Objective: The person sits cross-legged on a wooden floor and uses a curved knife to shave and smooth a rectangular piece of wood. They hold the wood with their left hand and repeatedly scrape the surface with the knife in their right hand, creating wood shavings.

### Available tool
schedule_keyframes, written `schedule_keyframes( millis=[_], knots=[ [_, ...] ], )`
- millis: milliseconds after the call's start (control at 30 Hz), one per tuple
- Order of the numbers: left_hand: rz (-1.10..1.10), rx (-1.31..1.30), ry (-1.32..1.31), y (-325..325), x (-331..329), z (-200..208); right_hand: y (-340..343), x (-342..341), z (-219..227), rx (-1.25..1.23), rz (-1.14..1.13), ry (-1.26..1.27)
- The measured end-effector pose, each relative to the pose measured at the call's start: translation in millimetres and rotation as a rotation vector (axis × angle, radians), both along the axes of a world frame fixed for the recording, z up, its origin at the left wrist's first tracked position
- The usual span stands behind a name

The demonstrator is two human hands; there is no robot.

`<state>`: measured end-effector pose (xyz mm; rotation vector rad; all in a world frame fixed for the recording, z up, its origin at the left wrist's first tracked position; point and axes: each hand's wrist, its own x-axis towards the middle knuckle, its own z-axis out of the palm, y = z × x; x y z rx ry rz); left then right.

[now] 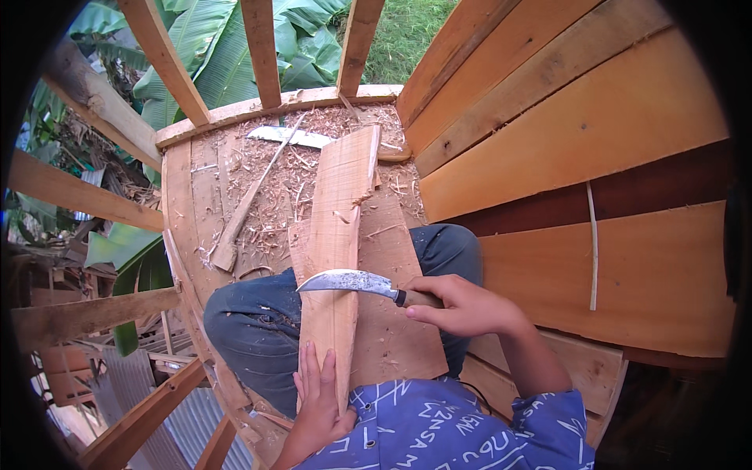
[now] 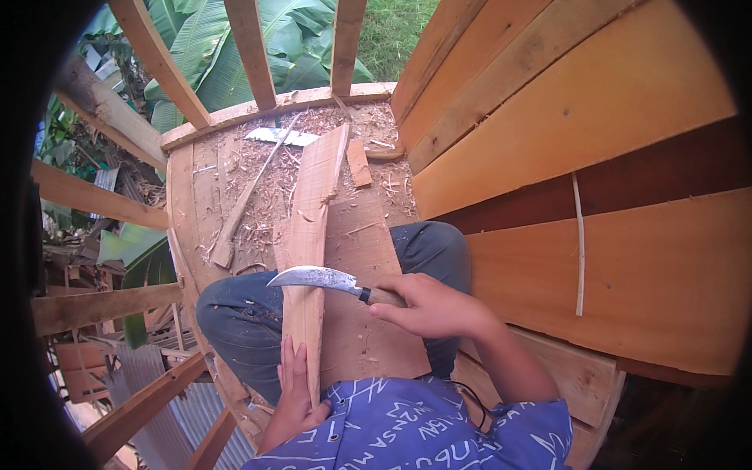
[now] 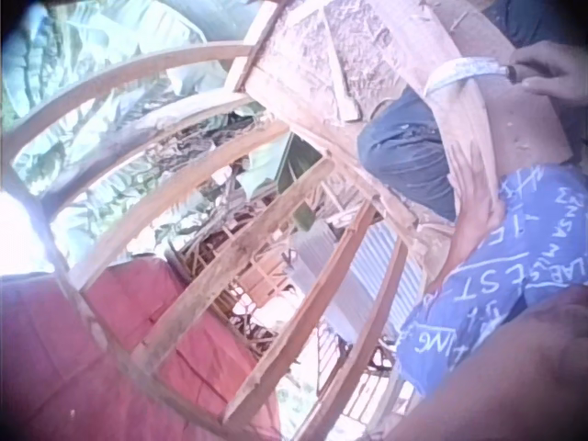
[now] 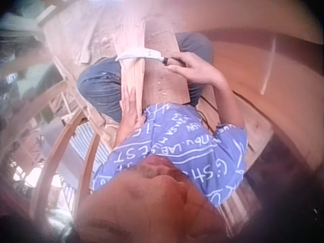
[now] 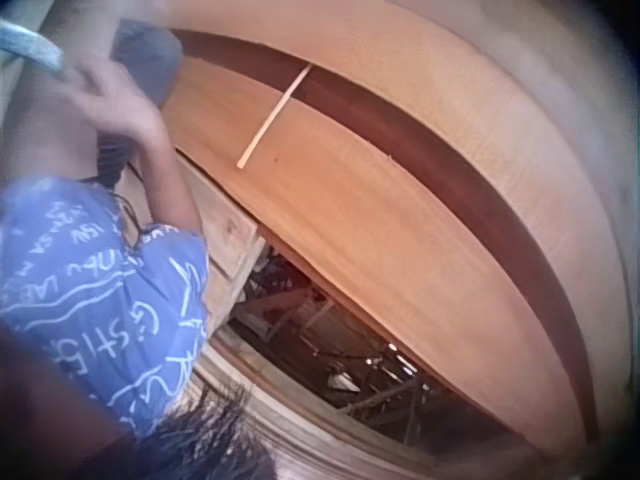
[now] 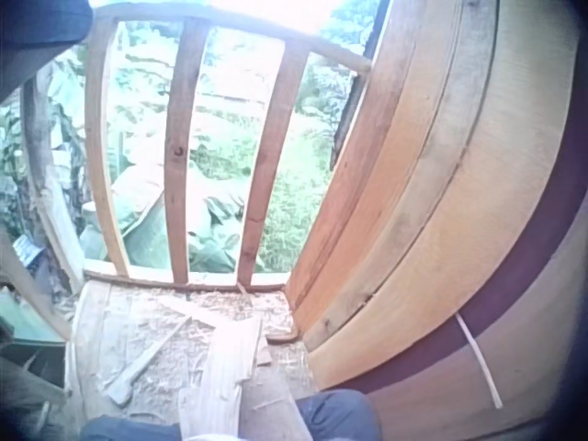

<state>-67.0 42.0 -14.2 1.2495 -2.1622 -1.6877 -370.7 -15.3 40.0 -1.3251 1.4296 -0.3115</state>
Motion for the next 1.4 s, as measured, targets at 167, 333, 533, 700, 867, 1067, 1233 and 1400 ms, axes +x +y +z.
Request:
schedule_keyframes(
  millis=[167,333,533,700,867,1067,1233,1400],
  knots=[
    [-0.007,0.019,-0.003,0.2,1.4,-3.3,-8.7,-14.9,13.9,0.326,-0.129,-0.36],
    [0.006,0.025,0.021,-0.6,3.3,-2.0,-19.4,-29.5,12.2,0.355,-0.249,-0.357],
    [0.003,0.014,0.025,-0.1,2.4,-4.1,-21.1,-32.2,5.9,0.133,-0.462,-0.265],
    [0.0,0.0,0.016,0.7,2.0,-3.5,-17.8,-31.6,7.0,0.213,-0.44,-0.33],
    [0.004,0.01,0.034,-0.7,2.1,-1.9,-15.3,-30.2,-3.6,-0.062,-0.399,-0.131],
    [0.0,0.012,0.018,-0.7,0.7,-0.3,-5.6,-15.4,-5.2,-0.471,-0.322,0.258],
    [-0.006,0.019,0.0,-0.5,0.4,1.1,-7.8,-12.9,9.1,0.036,-0.27,-0.124],
    [-0.001,0.02,-0.008,0.5,0.4,-0.3,-11.6,-14.8,-0.5,-0.012,-0.449,-0.159]
  ],
)
